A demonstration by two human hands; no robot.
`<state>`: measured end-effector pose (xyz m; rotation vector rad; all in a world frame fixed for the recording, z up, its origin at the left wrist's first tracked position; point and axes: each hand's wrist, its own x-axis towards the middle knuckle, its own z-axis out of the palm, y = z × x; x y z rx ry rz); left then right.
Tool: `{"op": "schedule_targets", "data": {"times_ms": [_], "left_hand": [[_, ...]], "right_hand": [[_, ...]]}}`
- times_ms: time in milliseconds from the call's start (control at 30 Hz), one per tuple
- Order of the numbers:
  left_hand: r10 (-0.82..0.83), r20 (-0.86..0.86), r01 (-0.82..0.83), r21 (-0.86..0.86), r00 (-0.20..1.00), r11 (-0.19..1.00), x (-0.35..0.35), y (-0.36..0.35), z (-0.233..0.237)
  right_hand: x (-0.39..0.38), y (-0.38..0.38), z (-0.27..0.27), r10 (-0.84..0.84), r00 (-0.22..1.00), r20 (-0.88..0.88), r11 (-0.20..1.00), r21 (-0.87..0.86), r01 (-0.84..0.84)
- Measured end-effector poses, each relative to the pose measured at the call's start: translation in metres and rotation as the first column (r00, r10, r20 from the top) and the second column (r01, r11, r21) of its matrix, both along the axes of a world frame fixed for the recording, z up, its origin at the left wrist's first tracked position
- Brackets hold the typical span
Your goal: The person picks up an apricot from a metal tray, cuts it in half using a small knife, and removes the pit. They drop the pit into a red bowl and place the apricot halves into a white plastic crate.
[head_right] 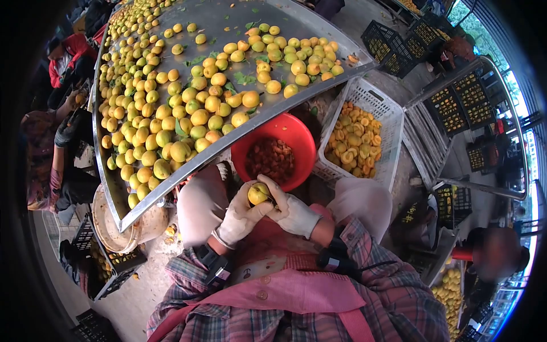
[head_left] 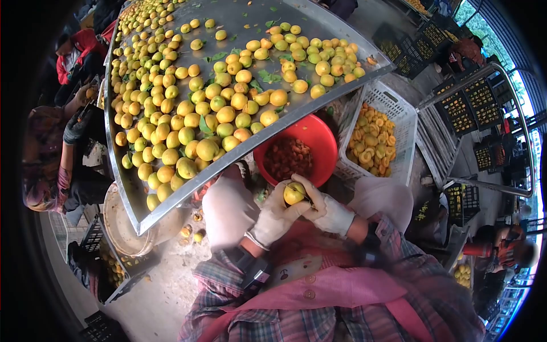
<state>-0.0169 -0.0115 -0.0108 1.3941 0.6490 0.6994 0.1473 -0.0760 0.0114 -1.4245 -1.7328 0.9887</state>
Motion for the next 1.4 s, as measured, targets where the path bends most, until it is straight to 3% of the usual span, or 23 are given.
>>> {"op": "schedule_targets", "data": {"times_ms": [33,100,133,200,233,300,333,400,433,500,533,600,667,767,800,833,867,933,967,1033,1167,1233,1400], "left_hand": [[0.000,-0.001,0.000,0.002,1.000,1.000,-0.001,0.001,-0.005],[-0.012,0.155,0.058,-0.296,0.988,0.953,-0.006,0.004,-0.015],[-0.011,0.153,0.057,-0.294,0.988,0.954,-0.007,0.003,-0.014],[-0.009,0.249,0.130,-0.475,0.968,0.870,-0.009,0.003,-0.010],[-0.009,0.249,0.130,-0.474,0.968,0.871,-0.010,0.004,-0.006],[0.002,0.124,0.035,-0.293,0.992,0.956,-0.008,0.006,0.000],[-0.002,0.127,0.040,-0.296,0.992,0.954,-0.007,0.005,-0.002],[0.032,-0.051,-0.032,-0.015,0.998,0.999,-0.005,0.004,-0.007],[0.029,-0.050,-0.030,-0.016,0.998,0.999,-0.005,0.004,-0.004],[0.020,0.058,-0.007,-0.208,0.998,0.978,-0.007,0.005,0.004],[0.022,0.055,-0.011,-0.205,0.998,0.979,-0.008,0.005,0.002],[0.066,0.198,0.037,-0.474,0.978,0.880,-0.009,0.007,-0.006],[0.031,0.242,0.098,-0.503,0.970,0.859,-0.011,0.008,0.003],[0.070,0.182,0.005,-0.382,0.981,0.924,-0.008,0.007,0.004],[0.135,0.026,-0.137,0.094,0.990,0.986,-0.006,0.009,-0.001],[0.264,-0.078,-0.176,0.563,0.961,0.808,-0.003,0.011,-0.005],[0.262,-0.076,-0.176,0.562,0.962,0.808,-0.001,0.009,-0.009],[0.149,0.076,-0.149,-0.007,0.986,0.989,0.001,0.005,-0.010],[0.151,0.073,-0.151,-0.006,0.986,0.989,0.000,0.004,-0.007],[0.189,0.133,-0.131,-0.360,0.973,0.924,-0.003,0.004,0.004],[0.178,0.102,-0.118,-0.428,0.979,0.896,-0.002,0.004,0.000],[0.184,0.046,-0.175,-0.148,0.982,0.973,0.001,0.004,-0.012],[0.153,0.057,-0.142,-0.171,0.987,0.975,-0.001,0.004,-0.007]], "right_hand": [[-0.002,0.001,0.002,0.000,1.000,-0.001,1.000,0.002,0.000],[-0.008,0.003,0.007,-0.090,0.996,0.026,0.995,-0.044,0.091],[-0.010,0.004,0.004,-0.089,0.996,0.023,0.995,-0.042,0.090],[-0.011,0.004,-0.002,-0.118,0.991,0.061,0.991,0.073,0.113],[-0.011,0.005,0.002,-0.118,0.991,0.061,0.991,0.074,0.113],[-0.009,0.005,0.011,-0.059,0.995,0.075,0.992,-0.108,0.067],[-0.009,0.004,0.007,-0.063,0.995,0.078,0.991,-0.111,0.072],[-0.008,0.003,-0.002,-0.080,0.995,-0.055,0.996,-0.052,0.077],[-0.008,0.003,-0.002,-0.082,0.995,-0.053,0.995,-0.053,0.080],[-0.010,0.007,0.001,-0.091,0.996,-0.008,0.996,0.004,0.091],[-0.011,0.009,0.000,-0.089,0.996,-0.012,0.996,0.006,0.089],[-0.013,0.013,-0.002,-0.142,0.989,-0.031,0.990,-0.001,0.142],[-0.013,0.013,0.000,-0.150,0.985,-0.080,0.985,-0.103,0.142],[-0.009,0.011,-0.004,-0.107,0.994,-0.010,0.994,0.011,0.107],[-0.007,0.009,-0.008,-0.091,0.996,0.010,0.995,-0.037,0.091],[-0.006,0.008,-0.008,-0.073,0.997,0.030,0.994,-0.083,0.076],[-0.005,0.008,-0.008,-0.075,0.997,0.032,0.994,-0.083,0.078],[-0.006,0.011,-0.007,-0.076,0.997,0.016,0.995,-0.069,0.077],[-0.008,0.012,-0.008,-0.075,0.997,0.013,0.995,-0.068,0.075],[-0.013,0.015,-0.011,-0.107,0.990,-0.091,0.990,-0.101,0.098],[-0.013,0.013,-0.013,-0.119,0.992,0.028,0.990,-0.077,0.121],[-0.009,0.014,-0.020,-0.085,0.996,-0.012,0.986,-0.147,0.082],[-0.007,0.010,-0.006,-0.077,0.997,-0.030,0.982,-0.173,0.071]]}}
